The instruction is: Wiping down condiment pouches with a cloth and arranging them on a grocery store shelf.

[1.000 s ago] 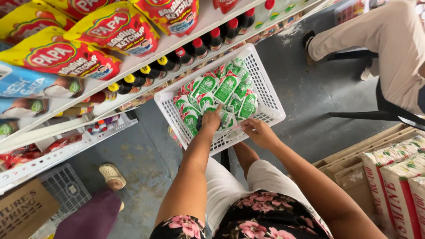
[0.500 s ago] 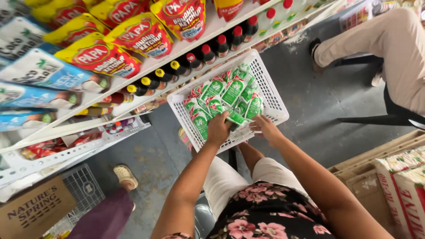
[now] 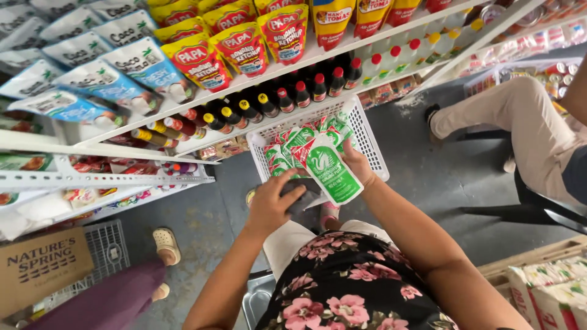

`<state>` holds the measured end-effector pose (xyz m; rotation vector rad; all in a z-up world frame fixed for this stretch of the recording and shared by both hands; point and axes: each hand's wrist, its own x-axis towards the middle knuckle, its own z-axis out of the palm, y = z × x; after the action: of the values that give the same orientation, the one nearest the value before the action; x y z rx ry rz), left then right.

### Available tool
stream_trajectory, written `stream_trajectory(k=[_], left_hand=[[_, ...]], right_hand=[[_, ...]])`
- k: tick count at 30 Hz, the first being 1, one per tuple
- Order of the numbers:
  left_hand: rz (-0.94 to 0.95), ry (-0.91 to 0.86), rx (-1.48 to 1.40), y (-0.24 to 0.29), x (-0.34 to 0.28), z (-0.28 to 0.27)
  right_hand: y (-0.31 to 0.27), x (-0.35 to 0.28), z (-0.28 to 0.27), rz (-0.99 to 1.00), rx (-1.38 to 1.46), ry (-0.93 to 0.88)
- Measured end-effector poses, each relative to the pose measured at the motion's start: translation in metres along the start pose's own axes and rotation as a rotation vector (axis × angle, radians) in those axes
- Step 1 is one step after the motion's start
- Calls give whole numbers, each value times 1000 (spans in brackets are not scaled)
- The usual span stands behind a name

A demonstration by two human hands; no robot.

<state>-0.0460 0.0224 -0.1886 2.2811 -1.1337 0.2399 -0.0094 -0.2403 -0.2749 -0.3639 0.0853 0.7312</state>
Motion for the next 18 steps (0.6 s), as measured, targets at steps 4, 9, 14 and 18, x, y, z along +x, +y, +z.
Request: stream_trajectory(k=[4,9,14,18], left_hand=[[-373,129,-100,5,14,-21],[-528,474,-81,32,85,-32],[-322,291,196,49,112,-18],[-218,265,106,67,103,-15]], right_hand=[[-3,-1,31,-2,76,-133],[7,6,37,-74,30,-19],[5,13,36,-222,32,141],[-4,13,4,-280,139,-129]])
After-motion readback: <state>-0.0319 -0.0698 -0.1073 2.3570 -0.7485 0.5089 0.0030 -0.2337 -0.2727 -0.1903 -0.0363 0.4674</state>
